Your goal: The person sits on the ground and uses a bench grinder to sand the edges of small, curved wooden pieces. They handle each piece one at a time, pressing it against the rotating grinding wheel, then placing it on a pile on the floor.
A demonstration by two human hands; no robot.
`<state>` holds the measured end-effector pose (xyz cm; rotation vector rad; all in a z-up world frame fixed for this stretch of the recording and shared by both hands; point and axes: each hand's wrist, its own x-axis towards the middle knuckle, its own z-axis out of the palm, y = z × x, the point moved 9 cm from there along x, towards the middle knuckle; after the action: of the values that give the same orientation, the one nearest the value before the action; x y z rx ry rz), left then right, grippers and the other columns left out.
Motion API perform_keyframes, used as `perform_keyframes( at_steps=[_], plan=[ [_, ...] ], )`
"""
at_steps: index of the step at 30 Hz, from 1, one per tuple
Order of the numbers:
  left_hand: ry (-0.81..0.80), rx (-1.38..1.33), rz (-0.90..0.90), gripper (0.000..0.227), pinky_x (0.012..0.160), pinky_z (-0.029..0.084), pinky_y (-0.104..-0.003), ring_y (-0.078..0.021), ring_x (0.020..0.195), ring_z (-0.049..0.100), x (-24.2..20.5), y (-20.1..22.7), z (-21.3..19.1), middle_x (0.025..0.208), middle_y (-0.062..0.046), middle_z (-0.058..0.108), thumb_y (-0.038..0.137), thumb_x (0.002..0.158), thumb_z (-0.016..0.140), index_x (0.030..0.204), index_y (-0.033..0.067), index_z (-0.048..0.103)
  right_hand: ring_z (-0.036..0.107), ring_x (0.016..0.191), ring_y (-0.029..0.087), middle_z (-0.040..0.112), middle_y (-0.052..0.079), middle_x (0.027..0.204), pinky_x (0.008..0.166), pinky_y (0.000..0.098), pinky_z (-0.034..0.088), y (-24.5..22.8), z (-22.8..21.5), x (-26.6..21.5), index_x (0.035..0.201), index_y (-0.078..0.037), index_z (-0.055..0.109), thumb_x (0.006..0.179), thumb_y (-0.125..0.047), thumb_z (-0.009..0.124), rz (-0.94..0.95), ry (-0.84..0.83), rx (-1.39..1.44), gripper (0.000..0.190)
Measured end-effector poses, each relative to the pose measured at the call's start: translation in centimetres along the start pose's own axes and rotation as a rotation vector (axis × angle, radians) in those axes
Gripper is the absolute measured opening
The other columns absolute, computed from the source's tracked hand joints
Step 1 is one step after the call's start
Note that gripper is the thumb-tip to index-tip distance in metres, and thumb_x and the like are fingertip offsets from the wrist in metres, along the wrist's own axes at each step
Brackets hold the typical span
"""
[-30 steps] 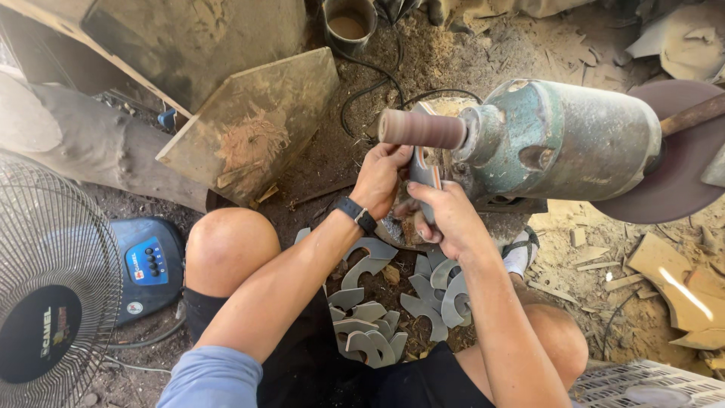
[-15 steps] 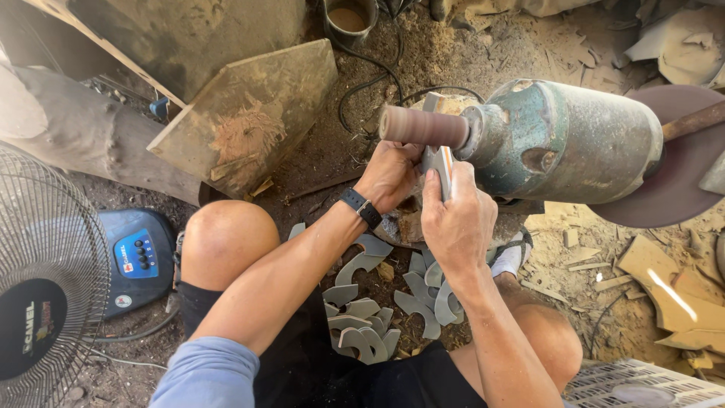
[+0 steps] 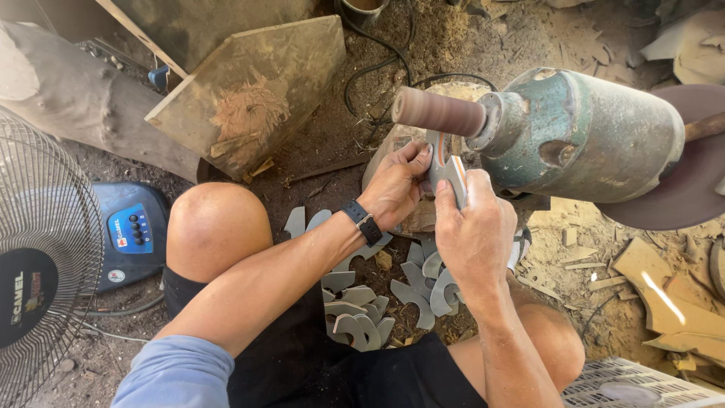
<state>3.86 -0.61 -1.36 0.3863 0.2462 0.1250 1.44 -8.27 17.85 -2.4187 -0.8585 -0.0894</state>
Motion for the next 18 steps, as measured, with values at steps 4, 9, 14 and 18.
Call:
perform_keyframes(
  at_steps=[4, 9, 14, 18],
  plan=[
    [0.019, -0.023, -0.006, 0.02, 0.081, 0.054, -0.028, -0.0103, 0.089, 0.061, 0.6, -0.1, -0.2, 0.105, -0.001, 0.066, 0.013, 0.108, 0.051, 0.124, 0.0059, 0.06, 0.069, 0.067, 0.039, 0.067, 0.02, 0.073, 0.059, 0.0453, 0.05, -0.2, -0.2, 0.3, 0.096, 0.001, 0.059, 0.1, -0.013, 0.068, -0.043, 0.032, -0.007, 0.017],
    [-0.009, 0.06, 0.047, 0.021, 0.082, 0.054, -0.03, -0.0137, 0.093, 0.062, 3.3, 1.1, -0.3, 0.111, -0.005, 0.067, 0.008, 0.109, 0.051, 0.127, 0.0022, 0.061, 0.07, 0.066, 0.036, 0.067, 0.018, 0.074, 0.06, 0.0433, 0.05, 0.2, 0.5, 1.4, 0.102, 0.001, 0.058, 0.102, -0.012, 0.067, -0.058, 0.067, 0.053, 0.016],
    [0.005, 0.034, 0.132, 0.024, 0.08, 0.058, -0.036, -0.0186, 0.099, 0.065, 5.2, 2.1, -0.7, 0.114, -0.008, 0.067, -0.001, 0.101, 0.052, 0.123, 0.0054, 0.058, 0.069, 0.066, 0.035, 0.066, 0.016, 0.074, 0.059, 0.0426, 0.05, 0.7, 1.3, 1.9, 0.101, 0.0, 0.057, 0.104, -0.011, 0.067, -0.091, 0.103, 0.03, 0.015],
    [0.008, 0.052, 0.102, 0.022, 0.081, 0.056, -0.035, -0.019, 0.098, 0.064, 6.1, 2.3, -0.8, 0.112, -0.009, 0.066, 0.001, 0.101, 0.056, 0.122, 0.004, 0.059, 0.07, 0.068, 0.034, 0.068, 0.016, 0.077, 0.06, 0.0412, 0.051, 1.0, 1.8, 1.7, 0.103, 0.0, 0.056, 0.105, -0.009, 0.067, -0.119, 0.139, 0.041, 0.014]
  ],
)
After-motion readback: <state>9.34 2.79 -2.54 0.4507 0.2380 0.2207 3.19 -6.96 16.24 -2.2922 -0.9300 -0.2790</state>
